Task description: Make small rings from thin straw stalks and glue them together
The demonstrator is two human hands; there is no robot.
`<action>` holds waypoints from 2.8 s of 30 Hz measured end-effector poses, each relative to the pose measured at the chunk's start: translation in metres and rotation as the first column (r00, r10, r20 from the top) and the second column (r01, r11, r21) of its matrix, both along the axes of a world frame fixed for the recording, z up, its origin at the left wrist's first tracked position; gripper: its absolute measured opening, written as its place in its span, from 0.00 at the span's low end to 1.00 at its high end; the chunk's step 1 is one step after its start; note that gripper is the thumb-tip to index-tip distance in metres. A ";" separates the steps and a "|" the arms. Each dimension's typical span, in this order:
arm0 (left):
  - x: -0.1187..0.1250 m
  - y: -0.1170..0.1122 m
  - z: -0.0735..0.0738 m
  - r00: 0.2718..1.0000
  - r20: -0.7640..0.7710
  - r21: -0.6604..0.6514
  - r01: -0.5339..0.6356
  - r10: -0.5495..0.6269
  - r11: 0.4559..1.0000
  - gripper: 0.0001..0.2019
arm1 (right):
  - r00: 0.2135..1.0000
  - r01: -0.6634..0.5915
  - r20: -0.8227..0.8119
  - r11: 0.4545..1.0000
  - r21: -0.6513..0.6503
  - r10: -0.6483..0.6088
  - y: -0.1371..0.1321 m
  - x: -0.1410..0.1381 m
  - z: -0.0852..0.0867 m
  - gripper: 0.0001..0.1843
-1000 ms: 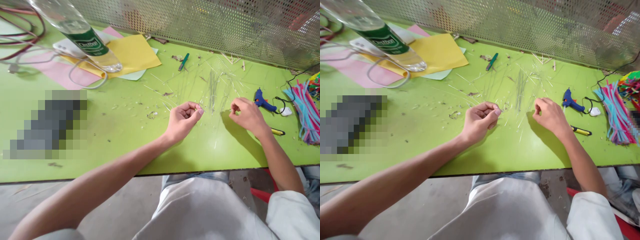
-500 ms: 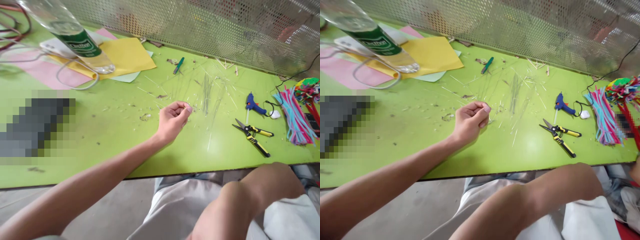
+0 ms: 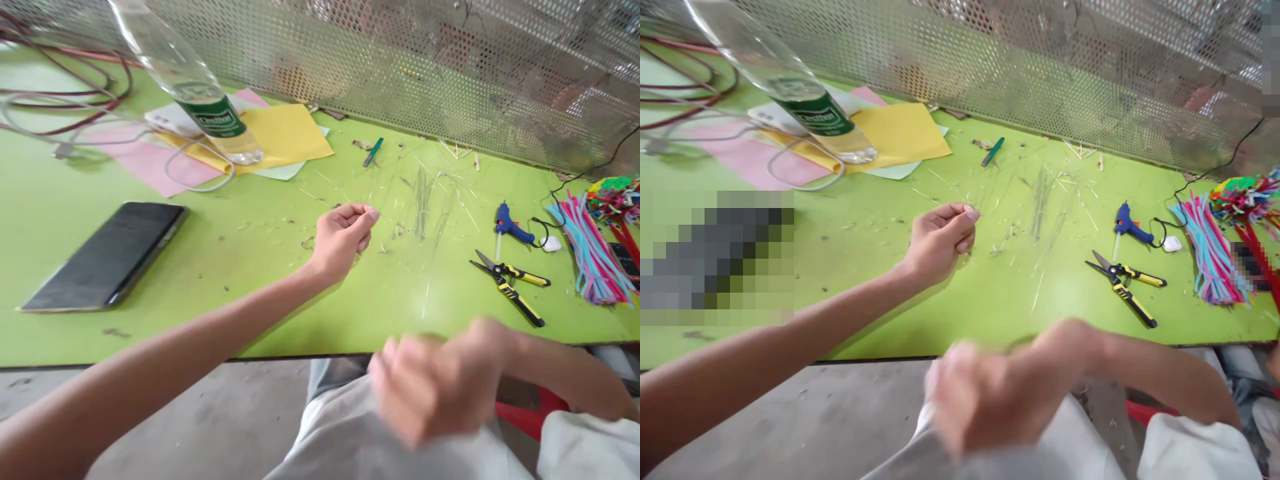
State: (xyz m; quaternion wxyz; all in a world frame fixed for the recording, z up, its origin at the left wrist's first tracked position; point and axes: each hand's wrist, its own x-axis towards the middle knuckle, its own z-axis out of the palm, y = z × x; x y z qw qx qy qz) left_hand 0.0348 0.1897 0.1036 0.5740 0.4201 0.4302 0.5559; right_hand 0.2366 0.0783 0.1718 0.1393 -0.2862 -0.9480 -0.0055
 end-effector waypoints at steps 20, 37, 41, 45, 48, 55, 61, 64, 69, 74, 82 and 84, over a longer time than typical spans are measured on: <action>-0.009 -0.020 -0.008 0.997 -0.047 -0.092 0.051 -0.056 0.994 0.17 | 0.942 -0.093 0.335 0.980 0.175 0.029 0.123 0.039 -0.075 0.12; -0.008 -0.012 -0.010 0.998 -0.048 -0.035 0.024 -0.026 0.999 0.20 | 0.869 0.085 0.483 0.994 0.066 -0.106 0.103 0.010 -0.062 0.09; -0.009 -0.011 -0.010 0.998 -0.061 -0.018 0.016 -0.017 1.000 0.21 | 0.896 0.131 0.423 0.990 0.048 -0.139 0.103 0.012 -0.072 0.09; -0.008 -0.011 -0.012 0.998 -0.055 -0.020 0.019 -0.020 1.000 0.22 | 0.946 0.211 0.240 0.976 0.046 -0.215 0.106 0.003 -0.074 0.13; -0.007 -0.012 -0.012 0.998 -0.061 -0.039 0.016 -0.018 0.999 0.24 | 0.958 0.207 0.207 0.978 -0.031 -0.196 0.109 -0.013 -0.071 0.13; -0.007 -0.014 -0.010 0.998 -0.062 -0.032 0.016 -0.018 0.999 0.25 | 0.935 0.238 0.298 0.963 -0.123 -0.193 0.113 -0.029 -0.069 0.11; -0.007 -0.013 -0.016 0.997 -0.077 -0.005 0.023 -0.024 1.000 0.23 | 0.948 0.298 0.171 0.936 -0.185 -0.268 0.116 -0.011 -0.063 0.10; -0.007 -0.013 -0.019 0.995 -0.094 -0.006 0.021 -0.022 1.000 0.23 | 0.950 0.310 0.096 0.926 -0.215 -0.296 0.120 -0.005 -0.059 0.08; -0.007 -0.013 -0.019 0.998 -0.063 -0.045 0.011 -0.014 0.999 0.26 | 0.942 0.327 0.026 0.897 -0.298 -0.334 0.123 -0.002 -0.058 0.07; -0.006 -0.014 -0.015 0.998 -0.005 -0.089 0.056 -0.057 0.994 0.27 | 0.859 0.142 -0.299 0.755 -0.641 -0.415 0.130 0.003 -0.056 0.11; -0.005 -0.015 -0.017 0.995 -0.012 -0.098 0.098 -0.100 0.990 0.27 | 0.563 -0.211 -0.552 0.539 -0.815 -0.615 0.140 0.005 -0.044 0.18; -0.005 -0.016 -0.018 0.993 -0.039 -0.091 0.109 -0.113 0.990 0.28 | 0.561 -0.176 -0.557 0.569 -0.803 -0.612 0.139 0.002 -0.042 0.20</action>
